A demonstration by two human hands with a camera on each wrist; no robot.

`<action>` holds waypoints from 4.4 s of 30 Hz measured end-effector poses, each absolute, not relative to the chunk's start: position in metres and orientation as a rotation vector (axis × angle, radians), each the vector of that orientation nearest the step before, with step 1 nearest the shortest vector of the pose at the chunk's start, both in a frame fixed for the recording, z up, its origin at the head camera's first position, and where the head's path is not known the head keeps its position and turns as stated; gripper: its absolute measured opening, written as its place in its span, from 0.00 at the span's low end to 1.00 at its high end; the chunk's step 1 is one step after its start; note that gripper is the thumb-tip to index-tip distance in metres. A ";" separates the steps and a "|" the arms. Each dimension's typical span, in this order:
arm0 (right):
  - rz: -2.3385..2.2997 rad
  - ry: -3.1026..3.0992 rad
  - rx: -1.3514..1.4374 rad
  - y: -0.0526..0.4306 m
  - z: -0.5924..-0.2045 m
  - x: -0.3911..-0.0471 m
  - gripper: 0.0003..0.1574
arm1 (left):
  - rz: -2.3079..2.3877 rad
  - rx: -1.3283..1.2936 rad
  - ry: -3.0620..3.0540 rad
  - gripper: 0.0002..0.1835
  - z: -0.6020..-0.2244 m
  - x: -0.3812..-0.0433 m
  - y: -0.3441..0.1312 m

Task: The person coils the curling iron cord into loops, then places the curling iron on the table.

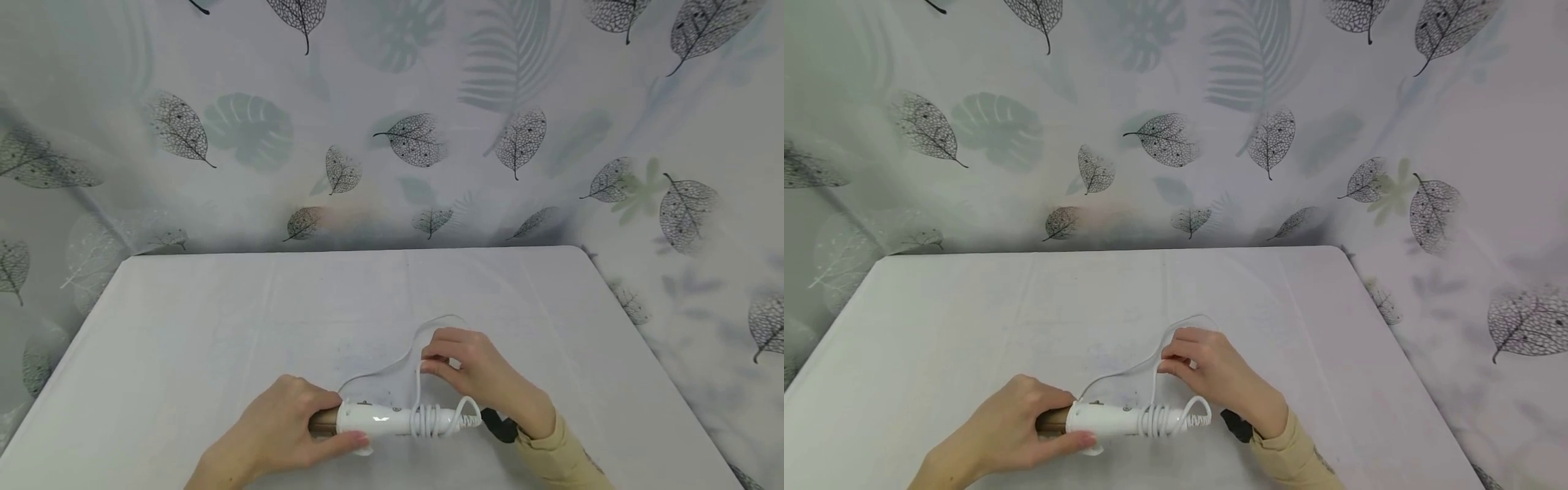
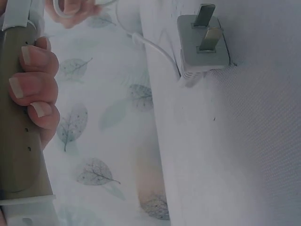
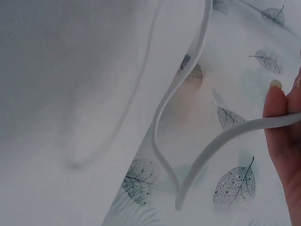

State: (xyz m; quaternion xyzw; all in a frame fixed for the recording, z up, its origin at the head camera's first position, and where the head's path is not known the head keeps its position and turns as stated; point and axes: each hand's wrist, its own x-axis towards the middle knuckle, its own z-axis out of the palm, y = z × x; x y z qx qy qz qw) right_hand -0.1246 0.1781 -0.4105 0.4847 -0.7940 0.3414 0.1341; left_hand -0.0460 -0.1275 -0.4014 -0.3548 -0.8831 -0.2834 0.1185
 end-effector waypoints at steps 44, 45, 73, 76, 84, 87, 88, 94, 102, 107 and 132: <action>1.004 -2.189 1.340 0.153 -0.398 -0.095 0.04 | -0.551 -0.439 -3.040 0.31 -0.400 -0.045 -0.125; 1.009 -2.193 1.337 0.153 -0.397 -0.095 0.04 | -0.549 -0.422 -3.048 0.31 -0.399 -0.045 -0.126; 1.018 -2.428 1.315 0.158 -0.394 -0.094 0.21 | -0.514 -0.162 -2.972 0.31 -0.393 -0.051 -0.131; 1.061 -2.354 1.362 0.154 -0.395 -0.093 0.21 | -0.533 -0.145 -2.992 0.31 -0.393 -0.051 -0.131; 1.065 -2.225 1.473 0.149 -0.399 -0.093 0.13 | -0.573 -0.090 -3.005 0.31 -0.391 -0.051 -0.130; 1.042 -2.241 1.472 0.148 -0.401 -0.092 0.10 | -0.602 -0.078 -2.997 0.32 -0.390 -0.050 -0.130; 1.033 -2.243 1.477 0.147 -0.401 -0.092 0.11 | -0.623 -0.069 -2.998 0.32 -0.390 -0.050 -0.130; 0.987 -2.225 1.440 0.144 -0.403 -0.091 0.11 | -0.736 0.021 -3.036 0.35 -0.387 -0.051 -0.132; 1.034 -2.216 1.352 0.150 -0.402 -0.095 0.14 | -0.849 0.073 -3.056 0.37 -0.384 -0.055 -0.136; 1.079 -2.273 1.294 0.149 -0.402 -0.093 0.14 | -0.884 0.060 -3.032 0.37 -0.384 -0.055 -0.137; 0.996 -2.446 1.209 0.156 -0.415 -0.106 0.19 | -0.968 0.041 -2.969 0.33 -0.382 -0.050 -0.132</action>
